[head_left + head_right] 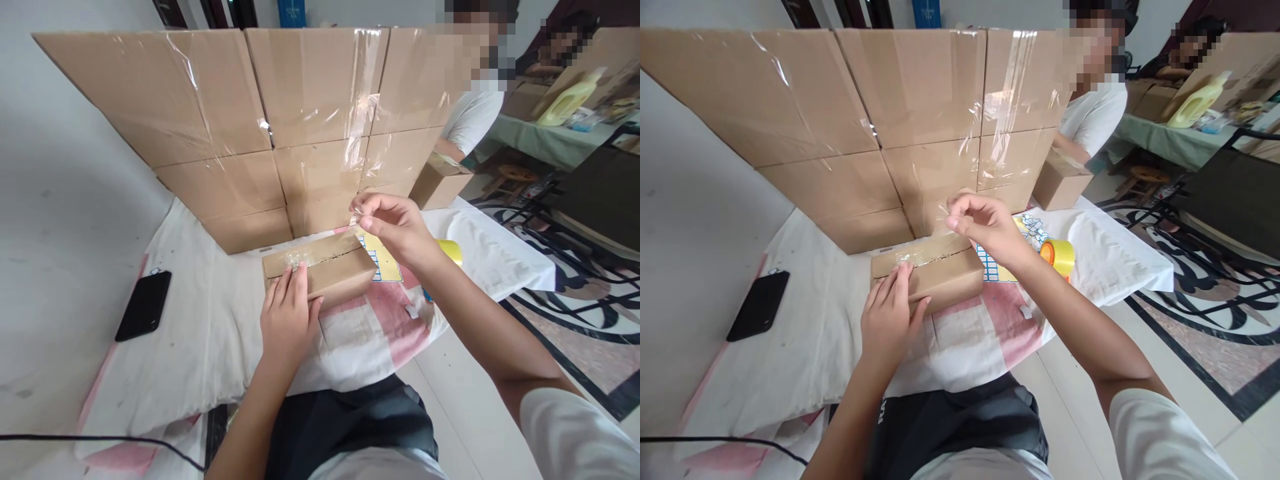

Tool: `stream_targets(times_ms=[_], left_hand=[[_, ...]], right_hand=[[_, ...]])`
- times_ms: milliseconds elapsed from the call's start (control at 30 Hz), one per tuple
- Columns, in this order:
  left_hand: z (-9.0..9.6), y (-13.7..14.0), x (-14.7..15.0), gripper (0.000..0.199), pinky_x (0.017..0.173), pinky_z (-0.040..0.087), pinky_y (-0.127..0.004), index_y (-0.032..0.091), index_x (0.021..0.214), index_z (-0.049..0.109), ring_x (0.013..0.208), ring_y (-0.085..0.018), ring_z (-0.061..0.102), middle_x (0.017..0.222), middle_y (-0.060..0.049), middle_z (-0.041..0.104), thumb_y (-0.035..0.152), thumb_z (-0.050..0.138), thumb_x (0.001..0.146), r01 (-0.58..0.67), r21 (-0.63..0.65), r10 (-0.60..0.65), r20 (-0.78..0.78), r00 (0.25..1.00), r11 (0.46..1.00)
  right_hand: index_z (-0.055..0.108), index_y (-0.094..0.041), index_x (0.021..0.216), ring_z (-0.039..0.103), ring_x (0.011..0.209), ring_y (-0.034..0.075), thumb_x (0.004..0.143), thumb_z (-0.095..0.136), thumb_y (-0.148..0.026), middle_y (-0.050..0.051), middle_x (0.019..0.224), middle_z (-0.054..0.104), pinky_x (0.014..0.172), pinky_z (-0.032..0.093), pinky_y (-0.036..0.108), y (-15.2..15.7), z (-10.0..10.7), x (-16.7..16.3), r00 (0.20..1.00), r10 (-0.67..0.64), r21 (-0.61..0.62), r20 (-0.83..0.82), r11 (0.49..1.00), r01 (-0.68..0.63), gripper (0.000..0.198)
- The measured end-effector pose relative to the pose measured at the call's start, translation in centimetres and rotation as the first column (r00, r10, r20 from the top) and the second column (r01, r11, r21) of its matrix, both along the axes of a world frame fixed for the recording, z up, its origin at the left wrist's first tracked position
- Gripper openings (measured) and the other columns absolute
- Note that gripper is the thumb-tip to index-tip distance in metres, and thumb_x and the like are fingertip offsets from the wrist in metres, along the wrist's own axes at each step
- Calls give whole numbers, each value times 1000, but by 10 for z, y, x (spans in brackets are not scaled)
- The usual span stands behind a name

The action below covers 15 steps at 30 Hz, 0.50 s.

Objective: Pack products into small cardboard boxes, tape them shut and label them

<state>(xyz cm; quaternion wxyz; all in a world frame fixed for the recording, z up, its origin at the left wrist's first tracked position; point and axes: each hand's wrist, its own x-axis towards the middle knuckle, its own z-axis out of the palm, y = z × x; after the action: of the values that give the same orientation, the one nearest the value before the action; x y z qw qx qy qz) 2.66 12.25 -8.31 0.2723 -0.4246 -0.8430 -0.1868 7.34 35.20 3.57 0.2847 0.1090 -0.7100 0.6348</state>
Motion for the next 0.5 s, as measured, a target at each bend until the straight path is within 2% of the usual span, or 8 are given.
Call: stream_targets(times_ms=[100, 200, 267, 333, 433, 500], left_hand=[[-2, 0, 1, 82, 110, 41, -45, 9, 159, 16, 131, -31, 58, 141, -15, 63, 38, 58, 95, -1, 12, 1, -2, 1000, 1000], [-3, 1, 1, 87, 109, 41, -45, 8, 160, 10, 130, -33, 58, 140, -16, 63, 38, 60, 95, 9, 21, -9, -16, 1000, 1000], [-4, 1, 1, 84, 108, 41, -46, 7, 159, 15, 130, -34, 58, 138, -17, 65, 38, 60, 95, 13, 20, -13, -43, 999, 1000], [-4, 1, 0, 74, 108, 40, -47, 10, 156, 27, 130, -34, 58, 138, -16, 65, 36, 60, 95, 19, -2, -19, -80, 997, 1000], [-3, 1, 0, 50, 107, 39, -47, 23, 144, 52, 131, -35, 58, 143, -11, 62, 32, 60, 95, 14, -52, -20, -116, 993, 999], [-2, 1, 0, 41, 106, 39, -47, 28, 136, 60, 131, -34, 57, 146, -9, 60, 30, 60, 95, 4, -62, -11, -118, 993, 998]], right_hand=[[66, -19, 73, 54, 79, 15, 78, 83, -43, 0, 83, 57, 74, 43, 29, -11, 5, 4, 971, 128, -71, 204, 991, -116, 30], [67, -17, 75, 55, 76, 14, 77, 81, -42, 1, 84, 60, 71, 43, 28, -18, -10, -13, 910, 185, -21, 371, 981, -191, 28], [68, -17, 75, 58, 80, 15, 77, 79, -36, 2, 89, 62, 75, 44, 29, -19, -27, -30, 915, 131, 77, 382, 982, -173, 22], [68, -17, 73, 60, 86, 16, 77, 76, -28, 3, 94, 63, 81, 45, 31, -18, -43, -47, 928, 35, 211, 372, 970, -121, 14], [68, -17, 73, 61, 96, 19, 78, 71, -18, 5, 98, 64, 90, 45, 35, -17, -59, -59, 931, -116, 432, 346, 901, -49, 6], [68, -18, 74, 60, 99, 21, 79, 71, -16, 6, 98, 64, 93, 44, 37, -19, -64, -59, 930, -196, 541, 312, 841, -4, 6]])
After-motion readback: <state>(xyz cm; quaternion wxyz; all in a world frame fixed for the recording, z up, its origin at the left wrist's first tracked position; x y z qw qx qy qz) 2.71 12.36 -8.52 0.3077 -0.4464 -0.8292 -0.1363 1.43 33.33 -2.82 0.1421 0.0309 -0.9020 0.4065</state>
